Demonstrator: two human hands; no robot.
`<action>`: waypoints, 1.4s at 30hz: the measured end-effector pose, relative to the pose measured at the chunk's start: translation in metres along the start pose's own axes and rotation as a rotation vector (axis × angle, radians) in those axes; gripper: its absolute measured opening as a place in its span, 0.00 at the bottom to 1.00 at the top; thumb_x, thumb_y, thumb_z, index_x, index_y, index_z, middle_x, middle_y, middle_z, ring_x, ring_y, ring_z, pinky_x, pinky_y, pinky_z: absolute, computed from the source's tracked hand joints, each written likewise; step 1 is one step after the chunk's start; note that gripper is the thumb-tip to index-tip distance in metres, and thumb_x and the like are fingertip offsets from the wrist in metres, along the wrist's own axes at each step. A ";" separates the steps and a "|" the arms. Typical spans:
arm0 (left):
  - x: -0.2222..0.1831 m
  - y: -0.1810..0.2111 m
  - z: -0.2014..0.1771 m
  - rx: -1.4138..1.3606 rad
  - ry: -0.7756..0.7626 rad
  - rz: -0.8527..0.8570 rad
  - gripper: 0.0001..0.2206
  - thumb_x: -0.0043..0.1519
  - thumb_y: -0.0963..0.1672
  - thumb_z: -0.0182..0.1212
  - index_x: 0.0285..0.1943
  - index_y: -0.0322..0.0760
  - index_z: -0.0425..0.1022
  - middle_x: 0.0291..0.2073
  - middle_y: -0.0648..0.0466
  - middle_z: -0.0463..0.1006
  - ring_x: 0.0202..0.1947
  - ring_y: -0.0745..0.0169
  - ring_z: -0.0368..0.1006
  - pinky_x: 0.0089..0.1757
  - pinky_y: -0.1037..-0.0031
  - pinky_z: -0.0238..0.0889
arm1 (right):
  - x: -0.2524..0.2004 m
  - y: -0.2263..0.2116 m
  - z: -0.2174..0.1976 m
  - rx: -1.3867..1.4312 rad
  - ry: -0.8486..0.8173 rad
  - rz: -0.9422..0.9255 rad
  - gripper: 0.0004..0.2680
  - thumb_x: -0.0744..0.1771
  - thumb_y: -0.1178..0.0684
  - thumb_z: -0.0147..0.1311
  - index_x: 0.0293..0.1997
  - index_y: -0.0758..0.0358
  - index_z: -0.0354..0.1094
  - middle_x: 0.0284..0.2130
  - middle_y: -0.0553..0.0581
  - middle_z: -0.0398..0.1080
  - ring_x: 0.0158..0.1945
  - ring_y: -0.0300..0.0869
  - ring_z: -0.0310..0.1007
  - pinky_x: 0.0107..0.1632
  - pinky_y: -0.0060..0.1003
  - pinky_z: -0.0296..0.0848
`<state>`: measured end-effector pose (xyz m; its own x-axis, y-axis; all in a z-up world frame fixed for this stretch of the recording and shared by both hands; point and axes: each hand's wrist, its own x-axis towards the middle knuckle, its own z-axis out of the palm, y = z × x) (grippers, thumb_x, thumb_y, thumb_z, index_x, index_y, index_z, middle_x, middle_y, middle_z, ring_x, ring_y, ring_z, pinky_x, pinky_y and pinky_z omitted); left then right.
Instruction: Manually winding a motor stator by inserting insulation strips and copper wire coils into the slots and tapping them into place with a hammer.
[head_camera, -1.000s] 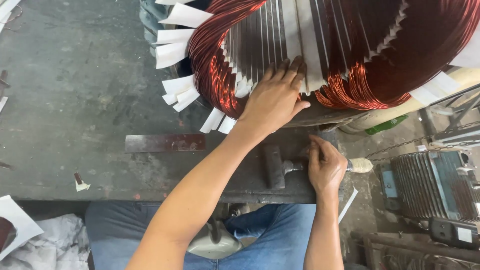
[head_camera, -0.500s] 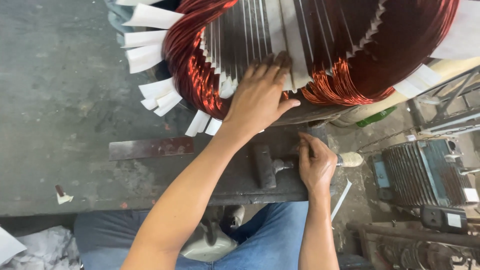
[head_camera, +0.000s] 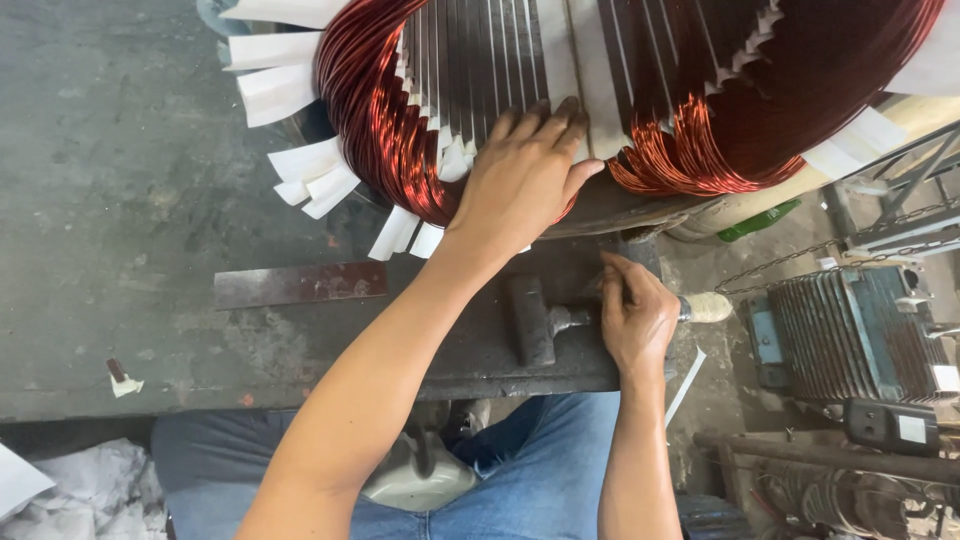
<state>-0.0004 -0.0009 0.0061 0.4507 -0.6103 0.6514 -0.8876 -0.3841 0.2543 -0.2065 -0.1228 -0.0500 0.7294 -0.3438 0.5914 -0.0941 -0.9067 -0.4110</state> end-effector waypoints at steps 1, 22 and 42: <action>0.000 0.000 0.000 0.001 -0.001 -0.002 0.24 0.74 0.54 0.54 0.67 0.33 0.78 0.68 0.43 0.77 0.68 0.40 0.73 0.64 0.46 0.64 | -0.001 0.001 0.000 0.001 -0.001 0.000 0.09 0.71 0.64 0.52 0.53 0.66 0.79 0.31 0.53 0.78 0.35 0.43 0.79 0.41 0.37 0.74; -0.002 -0.002 0.005 0.083 -0.048 0.029 0.27 0.72 0.55 0.60 0.72 0.34 0.73 0.69 0.45 0.77 0.68 0.42 0.72 0.65 0.49 0.63 | 0.000 0.000 0.001 0.011 0.004 0.002 0.09 0.71 0.65 0.52 0.52 0.67 0.79 0.31 0.54 0.78 0.35 0.43 0.78 0.41 0.38 0.74; -0.002 -0.001 0.006 0.106 -0.049 0.033 0.27 0.72 0.55 0.61 0.72 0.34 0.72 0.69 0.45 0.76 0.68 0.42 0.71 0.66 0.50 0.63 | -0.001 0.001 0.001 0.022 0.002 0.000 0.09 0.71 0.66 0.52 0.53 0.68 0.79 0.32 0.54 0.78 0.37 0.43 0.79 0.43 0.37 0.76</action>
<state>0.0004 -0.0037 0.0002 0.4277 -0.6562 0.6216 -0.8882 -0.4328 0.1543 -0.2067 -0.1235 -0.0516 0.7282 -0.3444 0.5925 -0.0790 -0.9010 -0.4266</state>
